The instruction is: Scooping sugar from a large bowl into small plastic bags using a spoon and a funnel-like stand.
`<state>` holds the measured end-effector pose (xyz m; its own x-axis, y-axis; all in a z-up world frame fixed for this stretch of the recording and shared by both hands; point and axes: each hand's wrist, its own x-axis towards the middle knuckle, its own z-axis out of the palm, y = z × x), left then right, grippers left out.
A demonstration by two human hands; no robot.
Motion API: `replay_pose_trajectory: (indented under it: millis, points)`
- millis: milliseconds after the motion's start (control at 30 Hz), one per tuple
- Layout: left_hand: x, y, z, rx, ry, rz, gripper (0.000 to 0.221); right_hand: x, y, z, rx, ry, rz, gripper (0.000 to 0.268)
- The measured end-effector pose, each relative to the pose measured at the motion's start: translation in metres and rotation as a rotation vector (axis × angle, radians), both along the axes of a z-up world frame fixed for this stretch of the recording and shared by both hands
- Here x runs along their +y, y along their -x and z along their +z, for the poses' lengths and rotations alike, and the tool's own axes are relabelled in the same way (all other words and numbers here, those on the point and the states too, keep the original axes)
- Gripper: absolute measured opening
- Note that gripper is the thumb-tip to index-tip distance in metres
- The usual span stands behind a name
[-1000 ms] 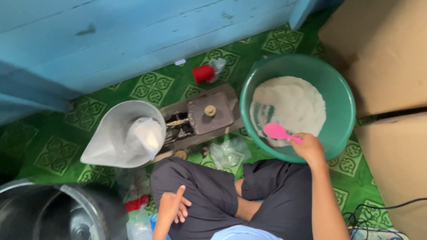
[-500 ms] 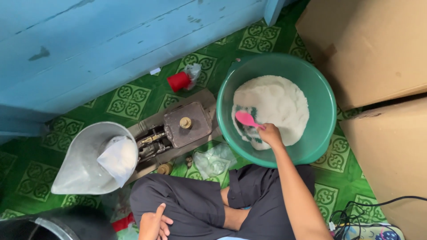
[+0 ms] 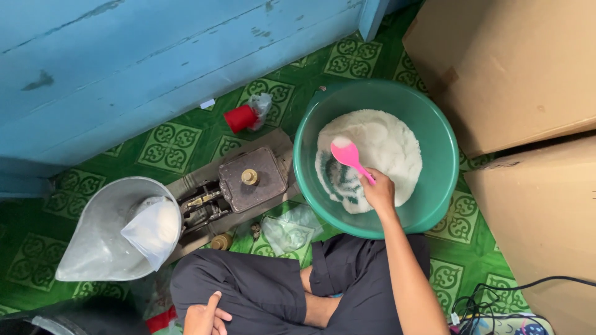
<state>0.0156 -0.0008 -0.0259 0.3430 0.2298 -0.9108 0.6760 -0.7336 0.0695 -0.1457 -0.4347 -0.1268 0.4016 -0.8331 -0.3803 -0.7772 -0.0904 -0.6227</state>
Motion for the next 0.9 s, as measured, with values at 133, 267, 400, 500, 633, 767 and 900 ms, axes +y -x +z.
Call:
replay_pose_trajectory:
  millis: [133,267,400,500,633,767,900]
  points:
    - [-0.001,0.001,0.004,-0.007,0.008,-0.012,0.063,0.030,0.019,0.057,-0.083,-0.027,-0.075,0.036]
    - [0.000,0.002,0.003,-0.017,0.030,-0.030,0.065,0.051,0.039,0.079,-0.101,0.014,-0.115,0.035]
    - [0.001,0.002,0.006,-0.002,0.032,-0.009,0.065,0.064,0.048,0.096,-0.120,-0.018,-0.152,0.036]
    - [-0.003,0.009,0.021,-0.040,0.085,0.003,0.064,0.066,0.052,0.102,-0.067,0.024,-0.132,0.035]
    - [0.006,0.016,0.025,-0.044,0.192,-0.001,0.065,0.066,0.058,0.109,-0.060,0.059,-0.098,0.035]
    - [0.016,0.020,0.036,-0.273,0.300,-0.128,0.046,0.074,0.062,0.136,-0.058,0.226,0.001,0.034]
    - [0.018,0.013,0.054,-0.800,0.428,-0.091,0.025,0.096,0.047,0.191,-0.013,0.314,0.093,0.030]
